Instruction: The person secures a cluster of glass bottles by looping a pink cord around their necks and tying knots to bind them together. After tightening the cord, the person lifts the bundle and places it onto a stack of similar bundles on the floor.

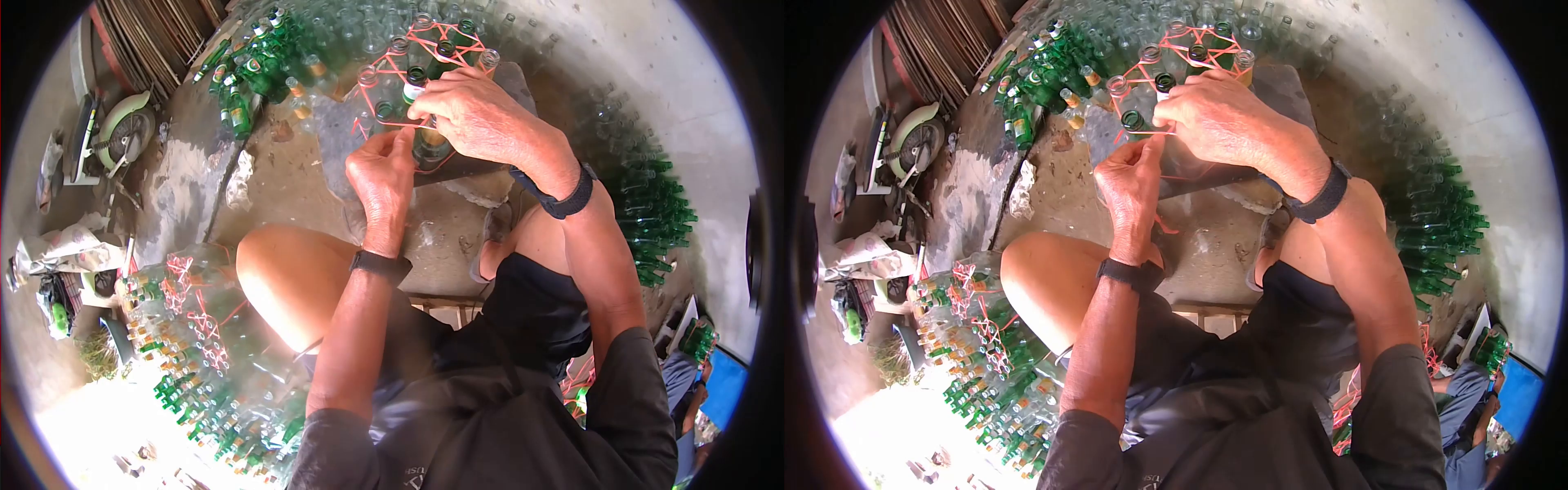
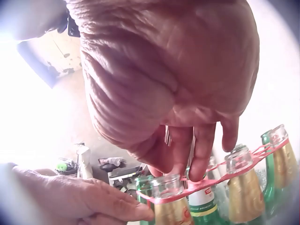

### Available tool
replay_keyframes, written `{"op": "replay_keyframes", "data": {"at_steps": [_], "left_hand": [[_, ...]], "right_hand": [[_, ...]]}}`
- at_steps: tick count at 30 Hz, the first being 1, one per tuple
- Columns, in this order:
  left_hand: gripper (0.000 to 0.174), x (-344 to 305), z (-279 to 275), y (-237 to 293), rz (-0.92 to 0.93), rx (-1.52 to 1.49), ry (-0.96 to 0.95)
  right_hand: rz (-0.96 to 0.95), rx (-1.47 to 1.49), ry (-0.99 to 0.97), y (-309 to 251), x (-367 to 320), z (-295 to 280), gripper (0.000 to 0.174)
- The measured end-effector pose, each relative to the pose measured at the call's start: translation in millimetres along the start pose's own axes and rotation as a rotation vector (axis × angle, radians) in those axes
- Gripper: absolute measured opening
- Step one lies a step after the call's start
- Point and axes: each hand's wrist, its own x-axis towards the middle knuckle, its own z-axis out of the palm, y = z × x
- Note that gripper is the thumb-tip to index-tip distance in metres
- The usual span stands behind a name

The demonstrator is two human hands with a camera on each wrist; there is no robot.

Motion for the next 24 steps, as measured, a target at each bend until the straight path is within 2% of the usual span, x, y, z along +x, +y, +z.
{"op": "replay_keyframes", "data": {"at_steps": [3,5,8,12,14,18,21,23,24], "left_hand": [[0.031,3.8,0.3,-5.6,-0.009,0.086,0.064],[0.035,5.5,2.4,-7.8,-0.019,0.101,0.070],[0.038,5.3,2.8,-4.1,-0.074,0.090,0.054],[0.041,7.7,1.0,-12.2,-0.087,0.102,0.041],[0.041,10.5,0.8,-20.0,-0.057,0.116,0.034],[0.042,9.5,-0.7,-16.2,-0.068,0.122,0.019],[0.042,9.6,-1.8,-17.7,-0.058,0.193,0.020],[0.041,9.1,-2.6,-19.6,-0.035,0.195,-0.004],[0.041,8.3,-2.8,-19.5,-0.038,0.192,-0.003]], "right_hand": [[0.027,0.006,-0.118,-5.3,10.2,-2.7,0.015],[0.122,0.064,-0.309,-4.4,17.2,-1.7,0.011],[0.176,0.151,-0.369,-4.3,23.7,-0.8,0.008],[0.121,0.192,-0.350,5.7,29.8,6.5,0.007],[0.125,0.074,-0.483,4.2,34.3,4.5,0.006],[0.051,-0.145,-0.518,-10.1,38.6,-7.7,0.007],[-0.017,-0.252,-0.424,-12.2,36.7,-9.6,0.006],[-0.197,-0.353,-0.291,-7.1,35.9,-9.2,0.006],[-0.198,-0.354,-0.294,-4.6,37.2,-10.8,0.006]]}}
